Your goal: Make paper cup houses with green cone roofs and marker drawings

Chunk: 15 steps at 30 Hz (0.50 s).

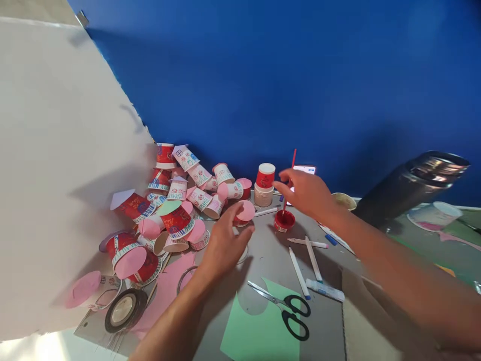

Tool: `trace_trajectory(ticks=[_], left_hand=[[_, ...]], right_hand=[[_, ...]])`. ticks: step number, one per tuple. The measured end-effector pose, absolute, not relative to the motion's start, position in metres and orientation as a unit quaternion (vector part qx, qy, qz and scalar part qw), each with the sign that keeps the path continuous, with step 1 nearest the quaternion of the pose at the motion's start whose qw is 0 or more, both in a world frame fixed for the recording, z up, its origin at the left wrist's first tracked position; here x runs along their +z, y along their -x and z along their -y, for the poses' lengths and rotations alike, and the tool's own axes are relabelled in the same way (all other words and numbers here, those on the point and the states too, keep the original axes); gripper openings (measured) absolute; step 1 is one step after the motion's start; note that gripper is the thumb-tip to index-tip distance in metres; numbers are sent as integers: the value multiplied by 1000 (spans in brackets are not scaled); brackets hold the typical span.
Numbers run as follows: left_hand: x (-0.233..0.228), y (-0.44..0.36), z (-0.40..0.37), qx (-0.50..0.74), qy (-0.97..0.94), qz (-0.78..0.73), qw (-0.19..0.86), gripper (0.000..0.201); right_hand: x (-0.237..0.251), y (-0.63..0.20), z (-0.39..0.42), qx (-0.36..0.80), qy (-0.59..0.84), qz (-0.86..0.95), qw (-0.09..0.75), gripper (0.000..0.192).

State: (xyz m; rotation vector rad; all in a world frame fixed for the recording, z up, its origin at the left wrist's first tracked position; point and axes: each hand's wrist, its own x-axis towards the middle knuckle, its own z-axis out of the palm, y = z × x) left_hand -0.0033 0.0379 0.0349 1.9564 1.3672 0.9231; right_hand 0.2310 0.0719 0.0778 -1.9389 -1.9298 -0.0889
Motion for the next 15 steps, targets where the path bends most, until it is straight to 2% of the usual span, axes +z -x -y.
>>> trace_trajectory(ticks=[3,5,15], left_hand=[[50,-21,-71,339,-733,-514,290,62],[52,-35,-95,305,-746,-528,268,66],[42,-76,-167,236,-793,-504,247,86]], right_hand=[[90,-221,-115,-60,729,664,151,61],[90,-217,-134,-62,736,660,137,68],[74,-217,-160,-60,739,661,119,62]])
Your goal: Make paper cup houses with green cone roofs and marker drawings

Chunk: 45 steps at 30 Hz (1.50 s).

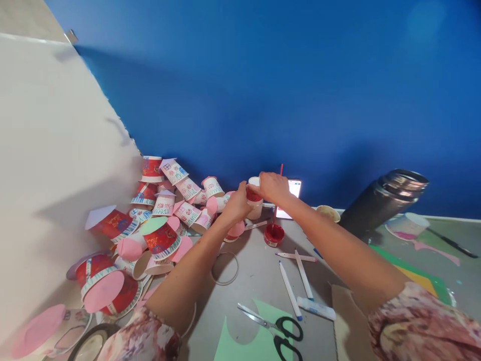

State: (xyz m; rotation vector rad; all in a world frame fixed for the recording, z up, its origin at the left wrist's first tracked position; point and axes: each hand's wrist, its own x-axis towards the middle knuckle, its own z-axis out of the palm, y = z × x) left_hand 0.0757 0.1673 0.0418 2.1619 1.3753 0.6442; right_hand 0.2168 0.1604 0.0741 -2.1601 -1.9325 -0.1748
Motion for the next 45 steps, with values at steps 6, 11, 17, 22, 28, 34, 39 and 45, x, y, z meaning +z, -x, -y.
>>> trace_trajectory(ticks=[6,11,17,22,28,34,39,45], left_hand=[[39,-85,-179,211,-795,-517,237,95],[32,-84,-185,204,-796,-523,226,94],[27,-83,-186,190,-810,-510,218,90],[24,-84,-190,165,-824,-506,196,76],[22,-83,-193,137,-824,-525,160,66],[24,-83,-192,123,-822,-535,149,67],[28,-86,-190,115,-816,-547,148,65],[28,-86,-186,124,-811,-552,150,56]], right_hand=[[71,-218,-163,-52,748,649,127,62],[70,-216,-164,-40,755,641,132,63],[70,-215,-164,-42,760,633,138,63],[70,-215,-164,-45,761,631,144,65],[65,-212,-163,-54,757,631,157,72],[61,-211,-163,-61,759,625,172,71],[61,-208,-162,-71,750,630,187,59],[80,-208,-157,-79,747,624,216,51]])
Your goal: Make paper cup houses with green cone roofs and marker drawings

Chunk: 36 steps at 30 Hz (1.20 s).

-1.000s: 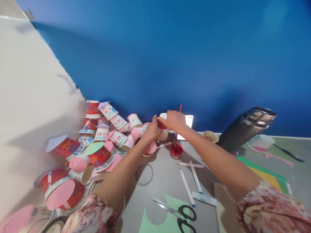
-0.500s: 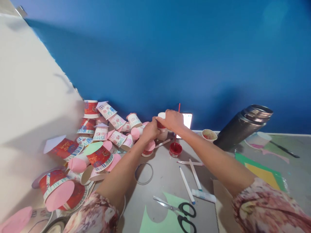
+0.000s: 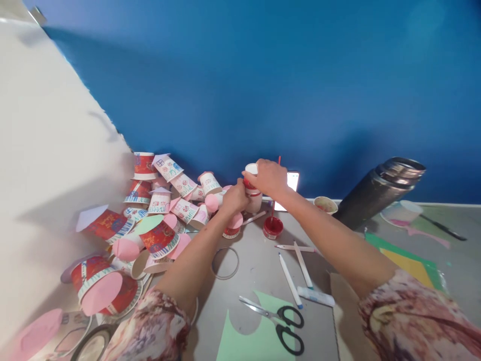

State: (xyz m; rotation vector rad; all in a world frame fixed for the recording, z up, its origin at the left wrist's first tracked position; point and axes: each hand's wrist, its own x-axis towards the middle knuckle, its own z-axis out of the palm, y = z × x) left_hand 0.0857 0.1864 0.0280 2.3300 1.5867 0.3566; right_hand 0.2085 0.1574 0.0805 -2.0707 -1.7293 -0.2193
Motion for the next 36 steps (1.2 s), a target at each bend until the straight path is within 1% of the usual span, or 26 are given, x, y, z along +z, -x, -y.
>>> trace_trajectory(ticks=[3,5,6,9,12,13,15,17,20,21,23,25,26,29,31,33,36], left_hand=[[26,-85,-186,129,-813,-547,154,55],[29,-85,-186,134,-817,-539,158,54],[33,-85,-186,136,-820,-533,160,53],[51,-81,-179,151,-831,-513,157,48],[75,-72,-157,190,-837,-491,148,36],[81,-69,-146,198,-841,-481,153,33],[87,-64,-118,230,-853,-434,176,37],[86,-61,-88,238,-869,-378,213,52],[70,-59,-44,211,-896,-314,231,70],[62,-57,-32,210,-896,-314,233,71],[48,-49,-14,186,-888,-329,263,61],[36,-34,-2,174,-864,-366,301,56],[31,-22,2,172,-841,-395,327,57],[20,19,12,170,-760,-513,361,53],[13,46,18,139,-717,-565,383,52],[8,63,24,149,-687,-569,427,58],[1,69,31,175,-652,-534,508,61]], right_hand=[[99,-218,-147,-100,744,605,265,51],[106,-229,-133,-106,713,592,361,47],[106,-235,-124,-88,689,593,408,44],[94,-254,-90,27,617,594,516,42],[72,-271,-53,178,618,539,544,44],[65,-274,-40,201,622,527,542,43],[56,-274,-18,198,636,525,529,42],[52,-267,2,175,643,544,509,37],[46,-248,26,198,629,585,472,34],[42,-242,34,218,619,602,456,37],[30,-233,49,246,598,632,428,44],[13,-229,65,269,605,649,374,52],[3,-230,73,270,615,664,329,51],[-21,-234,94,239,581,759,171,30],[-32,-235,104,227,564,789,96,20],[-39,-232,109,214,560,798,52,17],[-45,-225,107,197,568,799,27,20]])
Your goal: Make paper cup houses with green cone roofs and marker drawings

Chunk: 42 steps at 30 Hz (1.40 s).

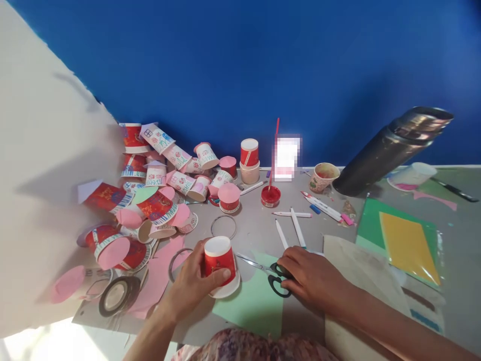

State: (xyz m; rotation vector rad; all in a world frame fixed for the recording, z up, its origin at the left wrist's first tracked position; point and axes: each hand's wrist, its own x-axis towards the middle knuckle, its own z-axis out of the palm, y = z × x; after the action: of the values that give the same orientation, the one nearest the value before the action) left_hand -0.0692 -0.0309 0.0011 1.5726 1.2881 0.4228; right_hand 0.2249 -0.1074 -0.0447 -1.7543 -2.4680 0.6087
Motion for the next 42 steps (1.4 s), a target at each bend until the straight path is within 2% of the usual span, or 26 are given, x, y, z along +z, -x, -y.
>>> trace_trajectory(ticks=[4,8,15,22,26,29,32,37,42], left_hand=[[-2,64,31,224,-610,-497,575,59],[-2,74,25,298,-568,-480,598,49],[-7,86,27,374,-469,-436,671,43],[-10,63,24,394,-305,-375,781,48],[-4,38,10,361,-280,-332,825,58],[1,15,-1,362,-277,-324,829,50],[1,-4,-9,332,-241,-350,842,38],[-22,-15,-13,299,-195,-341,870,34],[-46,-11,-7,304,-200,-337,868,47]], right_hand=[[-50,-211,101,181,574,798,25,20],[-52,-194,95,170,581,796,29,20],[-44,-169,88,142,593,793,7,16],[-46,-162,87,196,583,789,16,36],[-47,-173,79,201,562,798,81,27],[-49,-191,75,158,601,763,178,19],[-55,-206,74,121,629,720,266,22],[-65,-213,70,114,625,706,314,27],[-65,-213,66,131,613,695,351,29]])
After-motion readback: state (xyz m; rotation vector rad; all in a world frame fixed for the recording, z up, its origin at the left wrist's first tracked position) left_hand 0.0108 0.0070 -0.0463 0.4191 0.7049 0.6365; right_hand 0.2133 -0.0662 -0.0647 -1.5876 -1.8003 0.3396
